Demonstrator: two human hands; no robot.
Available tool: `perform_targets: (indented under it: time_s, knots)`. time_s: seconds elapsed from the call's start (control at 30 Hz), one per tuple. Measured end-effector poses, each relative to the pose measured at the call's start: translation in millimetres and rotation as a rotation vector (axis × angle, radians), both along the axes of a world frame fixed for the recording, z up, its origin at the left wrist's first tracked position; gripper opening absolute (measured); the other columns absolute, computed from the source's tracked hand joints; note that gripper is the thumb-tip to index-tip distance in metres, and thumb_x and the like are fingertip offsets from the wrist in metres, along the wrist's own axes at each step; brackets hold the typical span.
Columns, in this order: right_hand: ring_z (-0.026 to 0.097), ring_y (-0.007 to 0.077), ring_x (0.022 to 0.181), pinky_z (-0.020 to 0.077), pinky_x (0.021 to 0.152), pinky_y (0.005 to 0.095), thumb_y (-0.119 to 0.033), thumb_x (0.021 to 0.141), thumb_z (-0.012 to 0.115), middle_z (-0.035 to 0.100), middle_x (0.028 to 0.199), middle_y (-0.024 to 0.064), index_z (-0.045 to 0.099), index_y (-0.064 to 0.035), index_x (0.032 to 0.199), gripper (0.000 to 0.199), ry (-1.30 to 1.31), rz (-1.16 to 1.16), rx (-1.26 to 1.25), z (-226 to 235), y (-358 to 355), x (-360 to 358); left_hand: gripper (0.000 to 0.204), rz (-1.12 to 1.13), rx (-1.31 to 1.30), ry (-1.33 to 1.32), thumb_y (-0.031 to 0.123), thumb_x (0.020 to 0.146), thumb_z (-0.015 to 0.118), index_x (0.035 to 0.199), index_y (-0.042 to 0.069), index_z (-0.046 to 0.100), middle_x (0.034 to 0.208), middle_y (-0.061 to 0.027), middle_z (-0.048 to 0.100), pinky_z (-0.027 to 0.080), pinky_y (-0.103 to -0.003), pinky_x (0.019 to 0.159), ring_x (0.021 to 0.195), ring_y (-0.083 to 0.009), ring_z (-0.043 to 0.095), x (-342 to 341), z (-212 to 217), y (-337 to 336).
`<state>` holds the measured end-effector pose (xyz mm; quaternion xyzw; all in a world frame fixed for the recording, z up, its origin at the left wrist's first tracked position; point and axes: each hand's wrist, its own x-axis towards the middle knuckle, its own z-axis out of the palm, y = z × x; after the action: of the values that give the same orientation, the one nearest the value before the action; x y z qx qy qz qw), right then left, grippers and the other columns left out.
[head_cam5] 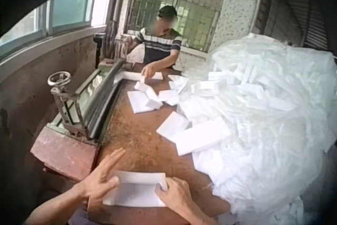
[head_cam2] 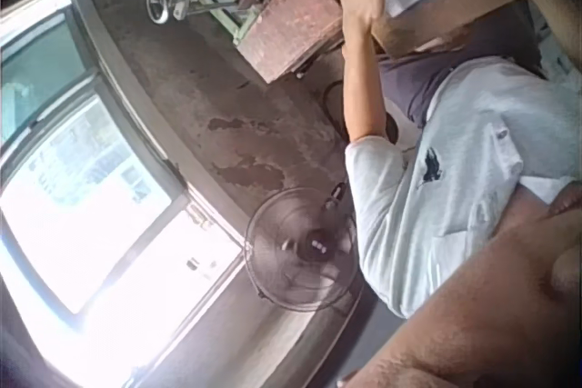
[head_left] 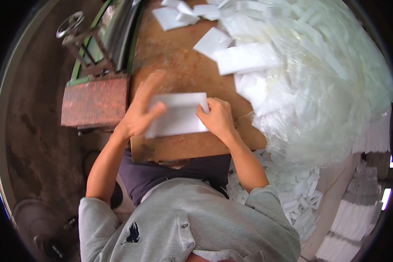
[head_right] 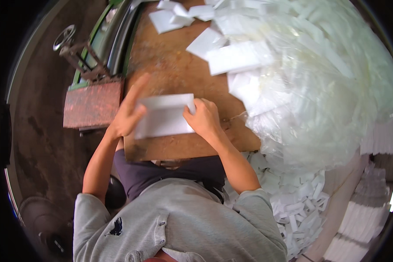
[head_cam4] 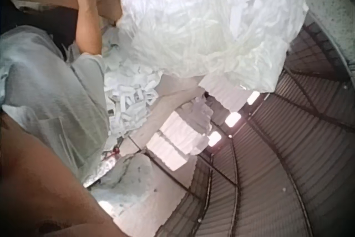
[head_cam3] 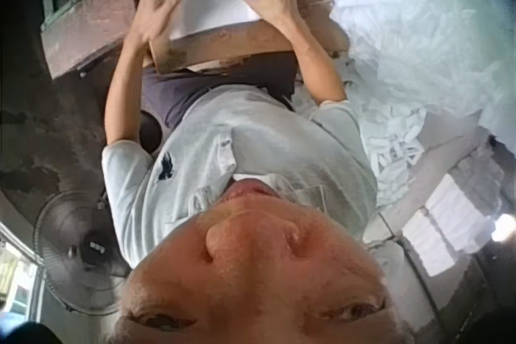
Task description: Folding white foam pieces into a rectangular shape and stacking them.
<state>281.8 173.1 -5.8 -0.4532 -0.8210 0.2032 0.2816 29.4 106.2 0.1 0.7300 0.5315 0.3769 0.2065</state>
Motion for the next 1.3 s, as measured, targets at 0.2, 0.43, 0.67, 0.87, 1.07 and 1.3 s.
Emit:
perform_targets:
  time_s: [0.2, 0.43, 0.67, 0.87, 1.07, 1.3]
  knots:
    - [0.05, 0.0049, 0.065, 0.0387, 0.054, 0.0229, -0.023, 0.092, 0.069, 0.061, 0.08, 0.0026, 0.071, -0.0014, 0.1, 0.023, 0.58, -0.316, -0.019, 64.2, -6.0, 192.9, 0.065, 0.12, -0.329, -0.689, 0.031, 0.102, 0.058, 0.154, 0.002, 0.03, 0.145, -0.0204, 0.046, 0.044, -0.036, 0.106, 0.124, -0.0277, 0.055, 33.7, -50.6, 85.9]
    - [0.06, 0.0185, 0.066, 0.0456, 0.055, 0.0264, -0.038, 0.1, 0.058, 0.063, 0.095, 0.0122, 0.06, 0.0009, 0.131, 0.05, 0.991, -0.329, 0.026, 156.3, 55.7, 251.3, 0.046, 0.13, -0.769, -1.338, 0.015, 0.097, 0.066, 0.132, 0.002, 0.038, 0.11, -0.0166, 0.056, 0.06, -0.036, 0.077, 0.095, -0.0293, 0.066, 145.5, -44.3, 183.2]
    - [0.069, 0.0313, 0.078, 0.0558, 0.078, 0.0425, -0.019, 0.089, 0.067, 0.069, 0.097, 0.0168, 0.047, -0.0151, 0.148, 0.062, -0.341, -0.5, 0.54, 187.7, 222.4, 258.0, 0.069, 0.286, -0.575, -1.112, -0.007, 0.09, 0.059, 0.15, 0.001, 0.025, 0.1, -0.0187, 0.063, 0.063, -0.034, 0.065, 0.072, -0.024, 0.069, 117.2, -39.2, 126.9]
    - [0.065, 0.0294, 0.053, 0.0559, 0.064, 0.0428, -0.008, 0.083, 0.056, 0.069, 0.076, 0.0195, 0.029, -0.0228, 0.157, 0.08, -0.439, -0.673, 0.172, 179.7, 291.5, 259.3, 0.058, 0.411, -0.562, -0.651, 0.0, 0.091, 0.059, 0.145, 0.004, 0.042, 0.093, -0.0164, 0.065, 0.06, -0.033, 0.062, 0.072, -0.0221, 0.069, 38.3, -25.1, -14.8]
    - [0.071, 0.0336, 0.07, 0.0561, 0.077, 0.044, -0.011, 0.085, 0.053, 0.072, 0.103, 0.0205, 0.042, -0.0225, 0.151, 0.068, -0.646, -0.703, 0.389, 166.5, 300.6, 284.5, 0.053, 0.615, -0.418, 0.018, 0.014, 0.088, 0.069, 0.138, 0.008, 0.053, 0.099, -0.0212, 0.057, 0.053, -0.046, 0.078, 0.092, -0.0368, 0.063, 25.0, -14.2, -89.1]
    - [0.07, 0.0397, 0.082, 0.0545, 0.079, 0.0466, -0.013, 0.09, 0.049, 0.07, 0.107, 0.0228, 0.051, -0.0231, 0.142, 0.053, -0.64, -0.77, 0.107, 181.1, 276.2, 249.2, 0.063, 0.378, -0.001, 0.464, 0.026, 0.078, 0.079, 0.135, 0.012, 0.055, 0.14, -0.0257, 0.043, 0.044, -0.047, 0.098, 0.128, -0.0431, 0.044, 34.3, -7.6, -90.9]
